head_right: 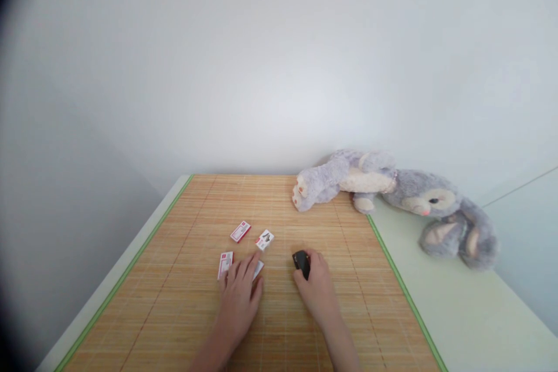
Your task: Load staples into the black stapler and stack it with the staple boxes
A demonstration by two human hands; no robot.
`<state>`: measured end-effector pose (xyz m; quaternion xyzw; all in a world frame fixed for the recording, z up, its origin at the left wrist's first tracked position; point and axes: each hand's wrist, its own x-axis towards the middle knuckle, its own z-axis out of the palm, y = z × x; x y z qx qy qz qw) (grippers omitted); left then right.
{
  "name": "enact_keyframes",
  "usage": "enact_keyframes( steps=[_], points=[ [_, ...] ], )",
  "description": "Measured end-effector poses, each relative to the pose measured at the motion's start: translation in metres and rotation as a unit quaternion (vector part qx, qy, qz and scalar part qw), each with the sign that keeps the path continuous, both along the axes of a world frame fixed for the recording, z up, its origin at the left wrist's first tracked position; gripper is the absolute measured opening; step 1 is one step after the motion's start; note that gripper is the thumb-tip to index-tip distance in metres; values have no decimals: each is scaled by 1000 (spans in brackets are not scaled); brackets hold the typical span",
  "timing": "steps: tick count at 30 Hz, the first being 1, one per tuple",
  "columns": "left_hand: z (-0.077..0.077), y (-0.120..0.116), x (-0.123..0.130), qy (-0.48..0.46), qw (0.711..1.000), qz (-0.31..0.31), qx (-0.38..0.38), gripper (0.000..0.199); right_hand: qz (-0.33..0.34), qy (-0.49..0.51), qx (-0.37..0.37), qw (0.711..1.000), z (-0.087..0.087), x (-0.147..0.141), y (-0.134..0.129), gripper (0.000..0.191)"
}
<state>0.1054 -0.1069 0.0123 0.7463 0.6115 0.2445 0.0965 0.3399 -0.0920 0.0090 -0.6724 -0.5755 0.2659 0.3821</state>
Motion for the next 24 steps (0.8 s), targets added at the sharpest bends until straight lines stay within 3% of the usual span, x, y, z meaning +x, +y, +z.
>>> enact_keyframes(
  steps=[3, 8, 15, 21, 24],
  points=[
    [-2, 2, 4, -2, 1000, -10, 0, 54, 28, -73, 13, 997, 7, -5, 1, 38],
    [-4, -15, -4, -8, 994, -110, -12, 52, 108, -109, -2, 988, 27, -27, 7, 29],
    [-7, -27, -8, 39, 993, -114, 1, 73, 223, -150, -25, 963, 55, -46, 31, 29],
    [-18, -23, -8, 47, 997, -61, 24, 69, 333, 13, 6, 943, 80, -39, 52, 25],
    [-20, -21, -8, 49, 997, -49, 29, 70, 316, 75, 10, 946, 89, -7, 51, 29]
  ],
)
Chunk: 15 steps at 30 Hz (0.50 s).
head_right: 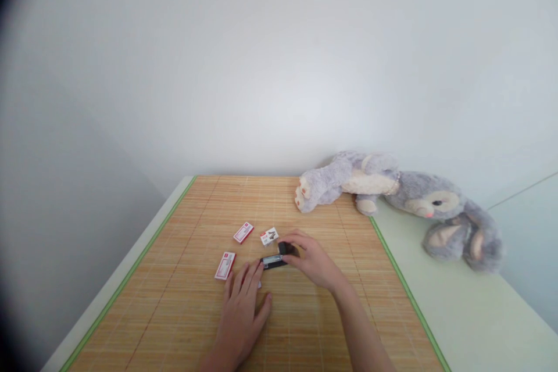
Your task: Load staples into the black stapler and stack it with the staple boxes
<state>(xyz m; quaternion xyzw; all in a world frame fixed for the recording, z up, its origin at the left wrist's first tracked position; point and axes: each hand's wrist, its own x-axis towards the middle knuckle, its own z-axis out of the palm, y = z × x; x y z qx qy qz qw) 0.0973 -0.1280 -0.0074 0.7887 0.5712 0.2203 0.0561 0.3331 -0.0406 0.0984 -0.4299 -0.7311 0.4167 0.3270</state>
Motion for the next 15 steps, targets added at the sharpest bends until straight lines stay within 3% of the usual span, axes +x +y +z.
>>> enact_keyframes(
  steps=[3, 8, 11, 15],
  points=[
    [1, 2, 0, -9, 1000, 6, 5, 71, -65, 23, -34, 997, -6, 43, -9, 35],
    [4, 6, 2, -29, 1000, 2, -1, 68, -132, 35, -119, 983, -40, 97, -27, 45],
    [1, 6, 2, -63, 998, 0, -1, 66, -157, 33, -146, 976, -56, 107, -34, 51],
    [-6, -1, -13, -128, 990, 51, 10, 59, -192, 91, -176, 961, -66, 105, -51, 72]
  ],
)
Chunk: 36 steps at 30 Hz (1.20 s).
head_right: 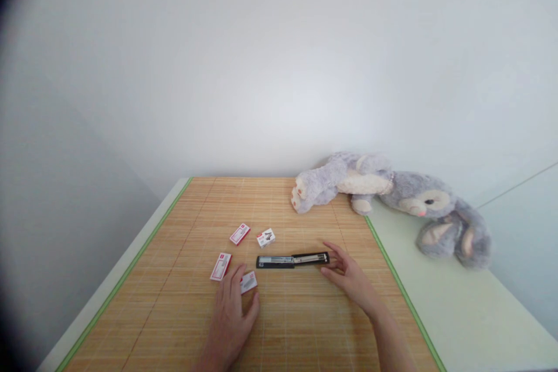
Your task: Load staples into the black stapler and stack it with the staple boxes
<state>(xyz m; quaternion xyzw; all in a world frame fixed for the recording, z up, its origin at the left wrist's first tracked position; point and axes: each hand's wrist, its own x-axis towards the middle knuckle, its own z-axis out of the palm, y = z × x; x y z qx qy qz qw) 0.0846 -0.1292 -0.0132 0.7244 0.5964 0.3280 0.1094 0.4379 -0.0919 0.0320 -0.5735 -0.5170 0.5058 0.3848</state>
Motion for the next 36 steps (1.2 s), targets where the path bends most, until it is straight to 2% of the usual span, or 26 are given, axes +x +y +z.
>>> enact_keyframes(
  steps=[2, 4, 6, 9, 11, 14, 16, 20, 23, 26, 28, 32, 36],
  points=[
    [1, -4, -11, 1, 1000, 9, -19, 50, -19, 27, -26, 999, -4, -9, -15, 67],
    [6, -7, -18, 11, 998, -20, -54, 41, -6, 44, -67, 997, -8, -26, -31, 57],
    [16, -6, -17, 17, 992, -80, -91, 36, 38, 61, -123, 990, -13, -51, -44, 58],
    [32, 0, 1, 18, 976, -175, -129, 38, 94, 76, -182, 976, -24, -91, -52, 63],
    [38, 7, 16, 19, 967, -215, -138, 39, 88, 51, -168, 981, -32, -108, -49, 63],
    [39, 18, 27, 18, 960, -241, -139, 45, 49, 16, -130, 990, -45, -111, -39, 63],
    [34, 23, 24, 8, 962, -237, -136, 46, 34, 4, -123, 992, -49, -102, -33, 63],
    [23, 27, 1, -16, 969, -211, -127, 31, 14, -29, -118, 992, -47, -81, -32, 62],
    [16, 24, -10, -38, 973, -192, -121, 48, -16, -67, -98, 993, -36, -73, -32, 56],
    [13, 22, -10, -55, 981, -150, -109, 70, -62, -177, -46, 981, -25, -74, -27, 49],
    [13, 21, -5, -60, 985, -129, -99, 74, -58, -243, -19, 968, -20, -79, -21, 47],
    [14, 23, 0, -54, 988, -110, -93, 58, -18, -256, -19, 966, -24, -88, -12, 47],
    [18, 26, -4, -33, 984, -132, -112, 42, 7, -268, -19, 963, -31, -92, -13, 46]
  ],
)
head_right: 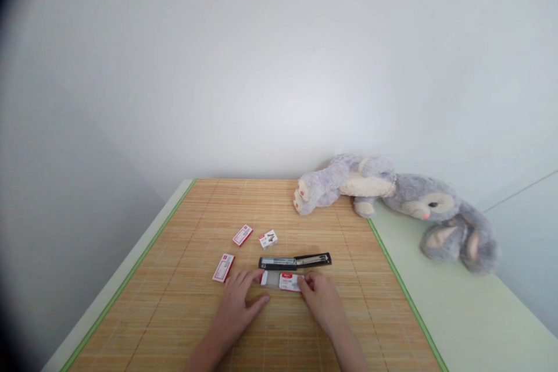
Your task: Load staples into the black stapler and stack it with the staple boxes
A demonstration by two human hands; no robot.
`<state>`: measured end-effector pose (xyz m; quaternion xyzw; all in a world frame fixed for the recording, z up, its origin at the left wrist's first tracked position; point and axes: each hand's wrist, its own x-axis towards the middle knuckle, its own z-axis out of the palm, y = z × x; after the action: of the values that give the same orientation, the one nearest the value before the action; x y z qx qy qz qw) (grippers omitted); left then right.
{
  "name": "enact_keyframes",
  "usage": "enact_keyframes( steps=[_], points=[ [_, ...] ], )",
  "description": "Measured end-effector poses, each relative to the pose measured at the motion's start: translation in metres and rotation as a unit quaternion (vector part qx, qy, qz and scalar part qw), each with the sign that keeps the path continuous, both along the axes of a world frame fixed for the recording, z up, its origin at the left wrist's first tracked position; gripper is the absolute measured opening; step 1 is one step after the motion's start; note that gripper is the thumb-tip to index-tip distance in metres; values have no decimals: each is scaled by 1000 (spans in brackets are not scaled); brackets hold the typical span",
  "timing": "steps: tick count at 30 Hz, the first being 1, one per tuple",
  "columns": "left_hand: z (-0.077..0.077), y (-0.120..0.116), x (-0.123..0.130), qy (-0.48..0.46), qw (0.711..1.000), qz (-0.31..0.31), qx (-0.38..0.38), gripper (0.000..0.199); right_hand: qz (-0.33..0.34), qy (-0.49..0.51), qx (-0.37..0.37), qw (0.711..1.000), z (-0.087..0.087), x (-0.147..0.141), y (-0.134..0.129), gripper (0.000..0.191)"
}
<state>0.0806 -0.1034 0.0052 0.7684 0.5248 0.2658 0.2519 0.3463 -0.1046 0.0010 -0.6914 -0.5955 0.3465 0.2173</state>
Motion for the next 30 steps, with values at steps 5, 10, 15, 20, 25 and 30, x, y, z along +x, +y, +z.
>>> enact_keyframes(
  steps=[5, 10, 15, 20, 25, 30],
  points=[
    [4, 2, -2, -10, 1000, -11, -12, 32, 14, -24, 7, 1000, 4, 2, -3, 42],
    [-4, 1, -1, -11, 999, 38, 28, 48, -5, -10, 31, 999, 31, -1, 4, 48],
    [-6, 1, 3, 9, 997, 30, 65, 74, 12, 135, 40, 990, 44, -41, 20, 48],
    [-4, 2, 6, 24, 998, 22, 49, 69, -20, 179, 25, 983, 23, -77, 30, 49],
    [-9, 3, 7, 21, 998, 33, 52, 65, -52, 194, 29, 979, 5, -90, 35, 48],
    [-11, 2, 3, 3, 998, 30, 62, 57, -22, 167, 69, 983, 22, -86, 39, 36]
  ],
)
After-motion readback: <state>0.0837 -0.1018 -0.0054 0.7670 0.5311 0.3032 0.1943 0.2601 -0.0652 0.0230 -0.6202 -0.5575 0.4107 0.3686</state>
